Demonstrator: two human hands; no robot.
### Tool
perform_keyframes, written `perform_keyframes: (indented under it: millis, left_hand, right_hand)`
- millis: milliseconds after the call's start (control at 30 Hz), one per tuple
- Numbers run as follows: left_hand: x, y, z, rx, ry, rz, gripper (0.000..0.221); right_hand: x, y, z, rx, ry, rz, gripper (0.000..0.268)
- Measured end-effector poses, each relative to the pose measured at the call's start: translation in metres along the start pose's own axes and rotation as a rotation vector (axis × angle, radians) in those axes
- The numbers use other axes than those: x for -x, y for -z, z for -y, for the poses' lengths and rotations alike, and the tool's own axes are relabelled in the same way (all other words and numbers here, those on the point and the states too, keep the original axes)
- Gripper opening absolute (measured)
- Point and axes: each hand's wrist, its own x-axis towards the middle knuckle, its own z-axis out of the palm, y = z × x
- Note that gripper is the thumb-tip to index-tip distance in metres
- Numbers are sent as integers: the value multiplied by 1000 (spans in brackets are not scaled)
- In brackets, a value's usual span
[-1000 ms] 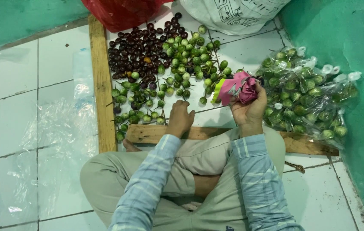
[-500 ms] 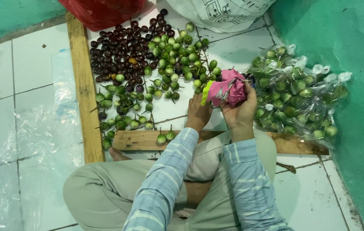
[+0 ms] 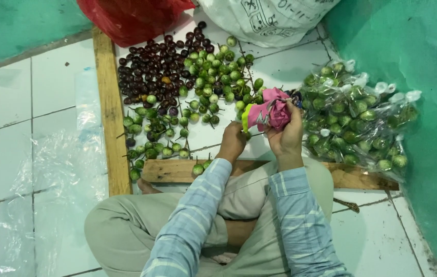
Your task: The person sits on the floor and wipes small green fruits with a pink cloth, handling them one at a time. The person also picks up and places down the fruits and occasionally adjusts the cloth.
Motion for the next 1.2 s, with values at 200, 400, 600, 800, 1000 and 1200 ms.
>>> perform_keyframes:
  millis: [200, 400, 600, 800, 1000, 1200]
  left_hand:
    - [14, 86, -26, 567, 353, -81, 27]
    - [48, 149, -55, 878, 382, -133, 30]
    - [86, 124, -38, 1099, 559, -239, 22]
    - [107, 133, -23, 1032, 600, -305, 11]
    - [124, 172, -59, 1415, 630, -162, 21]
    - [120, 145, -25, 1305, 612, -213, 26]
  right_hand:
    - [36, -24, 4, 226, 76, 38, 24]
    - [43, -15, -69, 1435, 288, 427, 35]
    - [50, 2, -83, 1443, 715, 490, 39]
    - [60, 9, -105, 1391, 823, 520, 48]
    - [36, 28, -122, 793, 460, 582, 50]
    - [56, 11, -108, 1041, 350, 855, 21]
